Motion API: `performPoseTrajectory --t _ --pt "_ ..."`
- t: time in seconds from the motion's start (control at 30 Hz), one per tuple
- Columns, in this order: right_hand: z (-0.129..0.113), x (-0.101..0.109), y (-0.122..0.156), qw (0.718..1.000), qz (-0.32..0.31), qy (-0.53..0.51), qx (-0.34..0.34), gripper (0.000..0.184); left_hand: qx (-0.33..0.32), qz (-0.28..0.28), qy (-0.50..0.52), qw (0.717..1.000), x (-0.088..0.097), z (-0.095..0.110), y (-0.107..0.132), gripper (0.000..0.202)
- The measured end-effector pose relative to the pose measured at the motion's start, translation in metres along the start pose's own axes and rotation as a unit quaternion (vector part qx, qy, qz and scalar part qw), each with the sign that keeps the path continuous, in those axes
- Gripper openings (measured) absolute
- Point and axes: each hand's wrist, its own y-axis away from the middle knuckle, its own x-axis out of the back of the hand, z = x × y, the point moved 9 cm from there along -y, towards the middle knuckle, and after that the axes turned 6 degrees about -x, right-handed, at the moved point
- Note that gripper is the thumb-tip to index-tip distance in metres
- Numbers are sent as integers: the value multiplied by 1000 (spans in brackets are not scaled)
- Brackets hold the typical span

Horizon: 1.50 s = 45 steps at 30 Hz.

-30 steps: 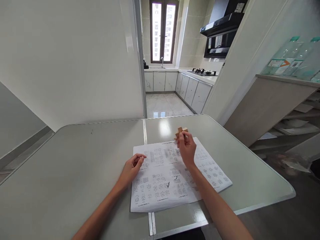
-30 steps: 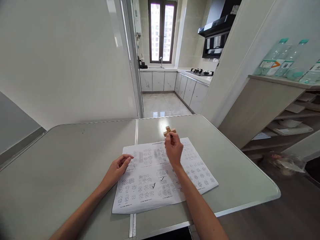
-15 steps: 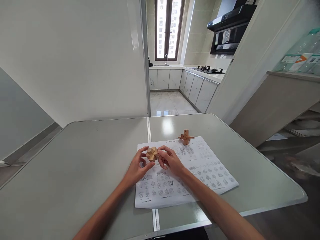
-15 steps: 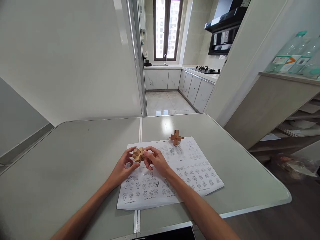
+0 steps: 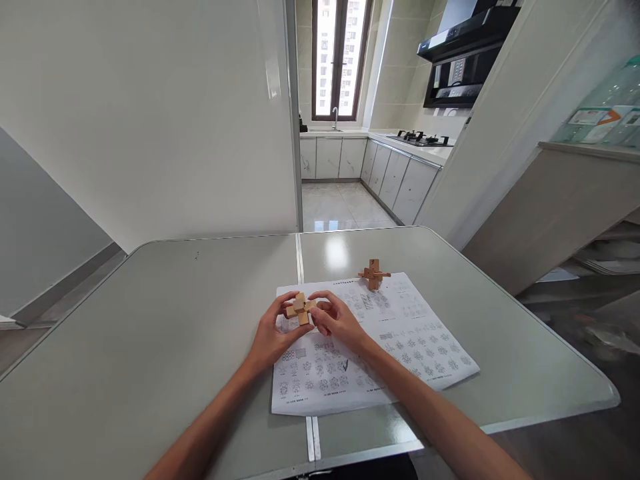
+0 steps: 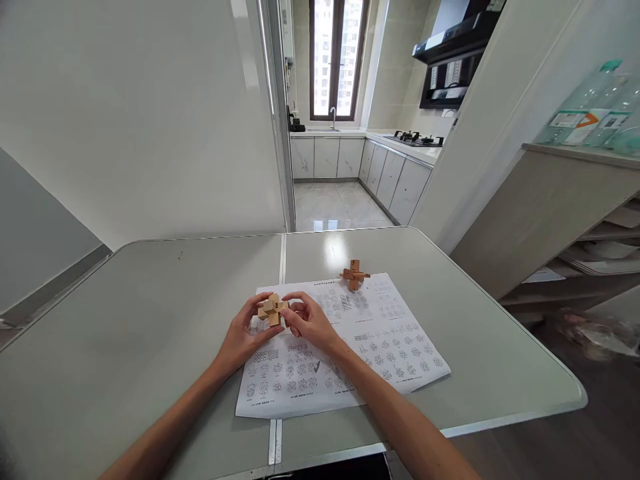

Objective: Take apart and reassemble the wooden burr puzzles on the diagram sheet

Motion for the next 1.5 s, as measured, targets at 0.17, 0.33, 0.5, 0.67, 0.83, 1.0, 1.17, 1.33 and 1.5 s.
performPoseTrajectory --t 0.17,0.33,0.5,0.67,0.83,1.0,1.17,1.33,1.5 --pt "-3 4 -1 999 23 25 17 40 -9 6 -42 999 2 1 1 63" --pt "-7 8 0 997 43 39 50 34 9 -16 -6 1000 -3 -4 0 63" --pt "-5 7 2 995 45 62 64 32 48 -25 87 995 -7 -15 -2 62" --pt "-3 5 2 998 22 35 41 33 70 -39 124 989 -9 -17 -2 68" --pt "-2 10 -1 999 31 5 33 39 78 -74 169 980 -10 -13 0 73" --pt "8 8 -3 1000 12 27 -5 47 110 -120 179 970 -19 -17 5 76" --pt "10 -2 -1 998 -29 50 -20 47 118 -132 235 956 -26 -24 8 80" --pt "2 1 -2 999 11 34 -1 46 114 -99 179 972 -22 -29 4 77" --pt "0 3 -2 1000 23 10 9 46 83 -84 165 979 -20 -23 1 68"
